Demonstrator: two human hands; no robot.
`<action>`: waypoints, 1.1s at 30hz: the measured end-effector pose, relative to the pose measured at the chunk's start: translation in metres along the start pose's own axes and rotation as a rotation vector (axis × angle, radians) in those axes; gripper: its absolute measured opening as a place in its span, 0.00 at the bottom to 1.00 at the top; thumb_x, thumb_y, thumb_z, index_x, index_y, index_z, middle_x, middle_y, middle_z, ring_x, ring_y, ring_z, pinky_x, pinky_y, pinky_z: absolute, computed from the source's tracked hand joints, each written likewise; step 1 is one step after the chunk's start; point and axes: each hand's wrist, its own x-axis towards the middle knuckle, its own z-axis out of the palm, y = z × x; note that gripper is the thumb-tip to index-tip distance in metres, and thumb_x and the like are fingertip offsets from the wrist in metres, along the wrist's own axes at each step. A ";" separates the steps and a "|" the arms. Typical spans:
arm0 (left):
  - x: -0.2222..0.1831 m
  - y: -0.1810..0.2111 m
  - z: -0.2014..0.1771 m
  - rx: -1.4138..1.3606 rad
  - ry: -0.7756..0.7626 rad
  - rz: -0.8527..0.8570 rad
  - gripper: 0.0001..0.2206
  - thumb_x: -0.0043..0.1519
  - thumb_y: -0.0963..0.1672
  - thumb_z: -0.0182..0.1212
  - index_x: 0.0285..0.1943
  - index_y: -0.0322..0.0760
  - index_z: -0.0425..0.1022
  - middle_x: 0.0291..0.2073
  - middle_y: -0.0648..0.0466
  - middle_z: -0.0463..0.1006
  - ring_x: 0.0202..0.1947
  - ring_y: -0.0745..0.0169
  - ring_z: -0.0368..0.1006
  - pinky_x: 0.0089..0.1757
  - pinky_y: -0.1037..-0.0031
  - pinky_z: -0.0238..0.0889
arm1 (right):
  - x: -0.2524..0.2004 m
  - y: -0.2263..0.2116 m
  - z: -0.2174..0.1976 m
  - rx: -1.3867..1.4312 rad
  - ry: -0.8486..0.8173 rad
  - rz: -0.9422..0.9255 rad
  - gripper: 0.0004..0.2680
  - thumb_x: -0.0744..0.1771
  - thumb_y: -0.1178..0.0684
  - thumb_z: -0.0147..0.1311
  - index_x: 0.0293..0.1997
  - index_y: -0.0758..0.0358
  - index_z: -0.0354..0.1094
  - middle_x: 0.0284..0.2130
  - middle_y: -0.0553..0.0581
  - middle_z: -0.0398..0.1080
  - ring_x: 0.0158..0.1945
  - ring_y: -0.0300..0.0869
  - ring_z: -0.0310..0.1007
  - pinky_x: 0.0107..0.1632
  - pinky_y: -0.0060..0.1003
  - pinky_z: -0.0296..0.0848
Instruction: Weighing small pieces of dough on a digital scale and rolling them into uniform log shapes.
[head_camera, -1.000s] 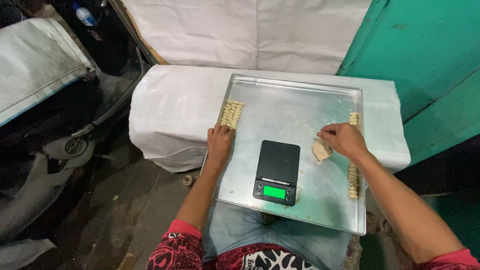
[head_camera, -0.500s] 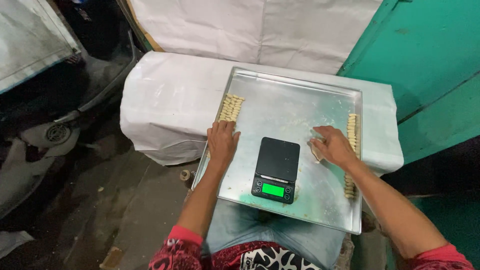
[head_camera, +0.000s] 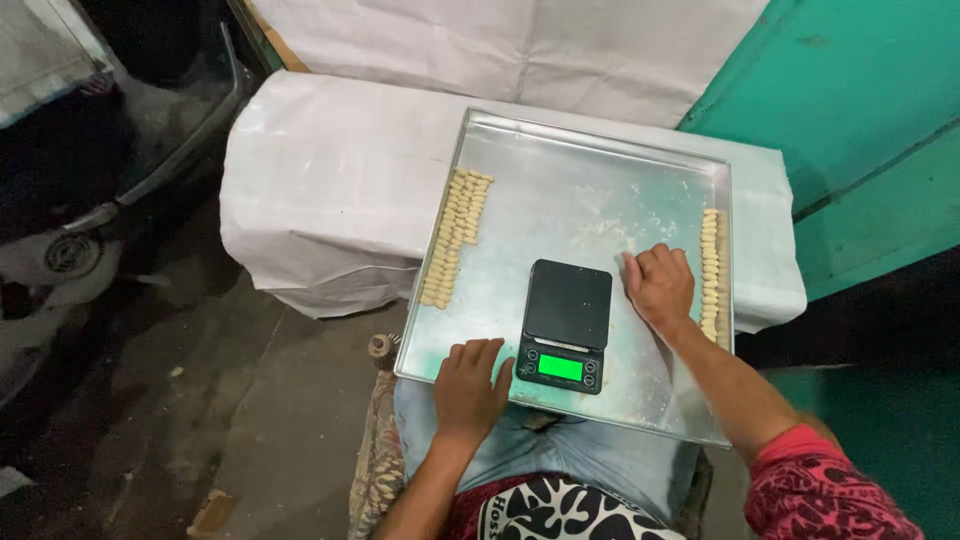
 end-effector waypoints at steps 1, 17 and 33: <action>-0.001 -0.002 0.003 0.026 -0.016 0.001 0.13 0.65 0.48 0.62 0.56 0.43 0.77 0.40 0.54 0.74 0.42 0.56 0.74 0.36 0.67 0.70 | 0.001 0.003 0.009 -0.043 -0.032 0.095 0.16 0.72 0.40 0.51 0.27 0.52 0.64 0.26 0.51 0.60 0.34 0.47 0.66 0.40 0.39 0.68; 0.006 0.008 -0.002 -0.001 0.038 -0.064 0.09 0.60 0.45 0.65 0.47 0.41 0.82 0.41 0.56 0.80 0.37 0.57 0.73 0.36 0.67 0.67 | 0.057 -0.051 -0.047 0.140 -0.104 0.205 0.11 0.72 0.52 0.46 0.56 0.66 0.70 0.56 0.63 0.70 0.54 0.57 0.66 0.57 0.50 0.61; 0.002 0.009 -0.003 0.008 0.032 -0.050 0.09 0.61 0.45 0.59 0.48 0.42 0.79 0.39 0.55 0.77 0.36 0.51 0.71 0.35 0.62 0.65 | -0.006 -0.081 -0.088 0.322 -0.021 0.378 0.13 0.67 0.54 0.58 0.57 0.70 0.73 0.56 0.62 0.75 0.64 0.59 0.70 0.66 0.46 0.66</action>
